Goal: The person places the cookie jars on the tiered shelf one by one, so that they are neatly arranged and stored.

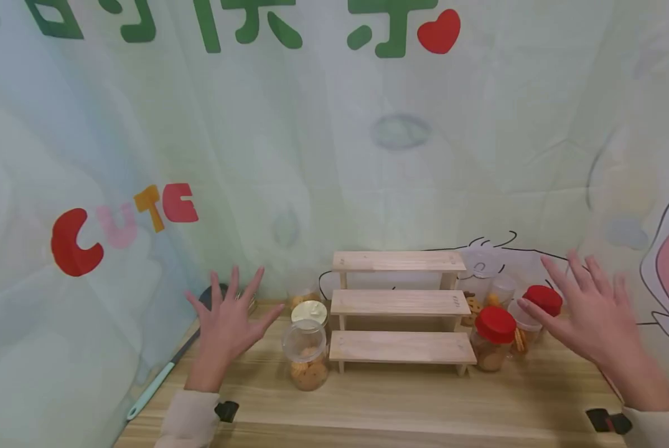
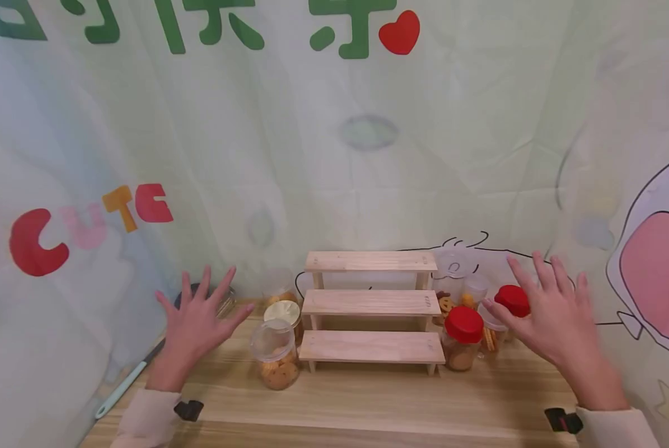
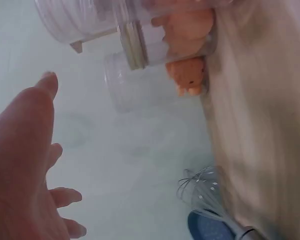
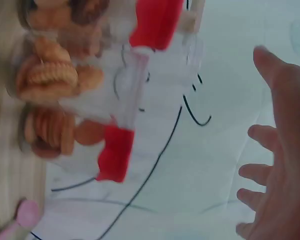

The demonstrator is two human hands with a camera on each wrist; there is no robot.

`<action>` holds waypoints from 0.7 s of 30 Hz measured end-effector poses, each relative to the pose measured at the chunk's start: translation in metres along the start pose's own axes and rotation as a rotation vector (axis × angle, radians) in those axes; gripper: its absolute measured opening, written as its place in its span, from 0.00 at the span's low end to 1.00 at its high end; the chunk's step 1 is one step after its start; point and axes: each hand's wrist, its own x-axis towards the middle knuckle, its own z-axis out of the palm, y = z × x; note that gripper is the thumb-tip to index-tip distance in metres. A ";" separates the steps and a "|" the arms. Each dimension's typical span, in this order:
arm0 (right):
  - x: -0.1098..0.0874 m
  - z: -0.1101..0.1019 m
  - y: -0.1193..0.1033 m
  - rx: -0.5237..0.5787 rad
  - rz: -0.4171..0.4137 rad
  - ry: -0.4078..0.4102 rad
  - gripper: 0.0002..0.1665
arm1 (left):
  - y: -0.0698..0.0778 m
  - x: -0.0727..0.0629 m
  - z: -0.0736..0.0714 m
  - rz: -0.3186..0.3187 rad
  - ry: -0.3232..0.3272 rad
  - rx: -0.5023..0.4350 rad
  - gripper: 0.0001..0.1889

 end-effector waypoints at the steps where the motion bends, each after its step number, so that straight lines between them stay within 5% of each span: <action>1: -0.004 0.001 -0.004 0.031 -0.016 0.035 0.59 | 0.001 -0.003 0.001 -0.001 -0.007 -0.020 0.48; 6: -0.032 0.017 -0.028 0.241 -0.056 0.212 0.28 | 0.004 -0.022 0.015 0.006 0.003 -0.207 0.42; 9: -0.047 0.032 -0.040 0.360 -0.043 0.252 0.13 | 0.007 -0.033 0.026 0.072 0.057 -0.378 0.34; 13: -0.064 0.054 -0.055 0.434 0.057 0.127 0.07 | 0.009 -0.048 0.040 0.153 0.065 -0.595 0.23; 17: -0.077 0.074 -0.062 0.478 0.168 -0.038 0.09 | 0.011 -0.059 0.049 0.168 -0.035 -0.729 0.19; 21: -0.083 0.087 -0.064 0.555 0.212 -0.063 0.07 | 0.012 -0.062 0.053 0.178 -0.123 -0.815 0.20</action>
